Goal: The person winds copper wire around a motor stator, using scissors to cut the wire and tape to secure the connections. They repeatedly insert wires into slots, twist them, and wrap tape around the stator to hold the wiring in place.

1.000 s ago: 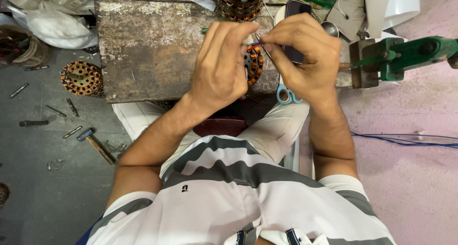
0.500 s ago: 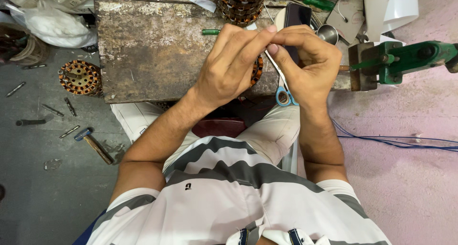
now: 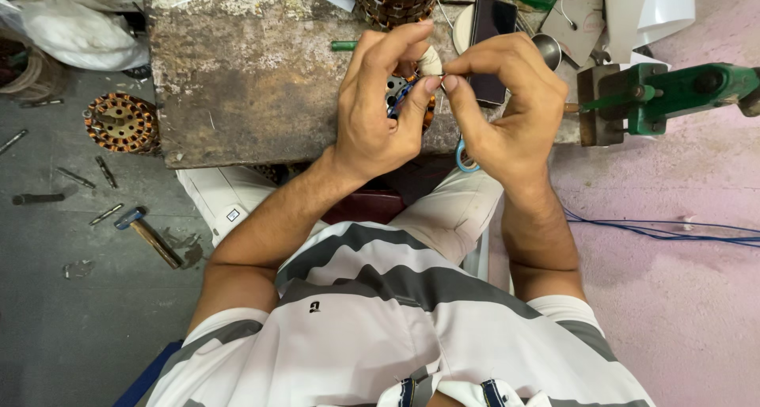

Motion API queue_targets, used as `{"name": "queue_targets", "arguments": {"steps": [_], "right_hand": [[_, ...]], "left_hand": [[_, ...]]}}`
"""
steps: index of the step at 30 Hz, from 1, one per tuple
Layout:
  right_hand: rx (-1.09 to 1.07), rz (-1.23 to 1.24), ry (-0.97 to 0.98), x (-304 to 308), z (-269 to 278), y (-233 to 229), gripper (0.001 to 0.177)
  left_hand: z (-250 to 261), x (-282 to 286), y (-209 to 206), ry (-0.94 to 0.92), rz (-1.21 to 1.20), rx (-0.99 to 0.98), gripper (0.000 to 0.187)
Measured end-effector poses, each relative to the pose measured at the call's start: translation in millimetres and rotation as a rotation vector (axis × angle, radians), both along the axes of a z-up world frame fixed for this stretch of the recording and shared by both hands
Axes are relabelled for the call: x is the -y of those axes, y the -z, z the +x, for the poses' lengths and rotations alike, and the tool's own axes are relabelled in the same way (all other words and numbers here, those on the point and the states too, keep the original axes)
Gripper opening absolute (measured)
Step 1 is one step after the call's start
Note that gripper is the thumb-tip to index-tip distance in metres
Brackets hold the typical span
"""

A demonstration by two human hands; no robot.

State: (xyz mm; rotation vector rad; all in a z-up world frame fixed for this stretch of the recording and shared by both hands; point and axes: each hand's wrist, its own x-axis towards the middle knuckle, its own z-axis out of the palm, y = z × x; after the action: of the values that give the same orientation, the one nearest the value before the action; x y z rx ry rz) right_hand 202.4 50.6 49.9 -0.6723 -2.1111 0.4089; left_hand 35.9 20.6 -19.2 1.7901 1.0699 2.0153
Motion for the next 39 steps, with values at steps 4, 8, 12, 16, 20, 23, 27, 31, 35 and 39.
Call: {"name": "queue_targets", "arguments": {"steps": [4,8,12,16,20,23,27,31,35,39], "right_hand": [[0.017,-0.029,-0.005,2.1,-0.7,-2.3,0.01],[0.002,-0.149,-0.038,0.2,2.5,-5.9,0.009],[0.116,-0.053,-0.078,-3.7,5.3,-12.6,0.012],[0.281,0.256,-0.135,-4.3,2.0,-20.6,0.022],[0.407,0.55,-0.214,-15.5,-0.7,-27.5,0.028],[0.449,0.665,-0.239,-21.7,1.8,-31.1,0.031],[0.45,0.641,-0.235,-29.6,12.1,-24.7,0.032],[0.429,0.648,-0.229,-33.7,19.6,-13.8,0.032],[0.386,0.638,-0.232,-31.3,16.4,-10.4,0.029],[0.221,0.243,-0.236,-19.9,5.9,-10.5,0.018]], "left_hand": [[1.4,-1.5,1.4,-0.018,0.085,-0.047,0.047],[0.5,-5.8,1.4,-0.082,0.203,-0.163,0.041],[-1.0,-2.2,3.6,-0.055,0.173,-0.163,0.035],[1.6,3.5,6.5,0.118,-0.036,0.112,0.034],[-5.0,3.9,6.9,0.374,-0.19,0.318,0.035],[-7.2,3.5,1.9,0.446,-0.252,0.315,0.033],[-13.8,12.7,-10.5,0.185,-0.166,0.003,0.027],[-13.8,12.0,-18.9,0.044,-0.016,-0.207,0.027],[-14.9,11.7,-18.3,-0.072,0.075,-0.342,0.029],[-13.8,3.0,-15.8,-0.186,0.252,-0.392,0.027]]}}
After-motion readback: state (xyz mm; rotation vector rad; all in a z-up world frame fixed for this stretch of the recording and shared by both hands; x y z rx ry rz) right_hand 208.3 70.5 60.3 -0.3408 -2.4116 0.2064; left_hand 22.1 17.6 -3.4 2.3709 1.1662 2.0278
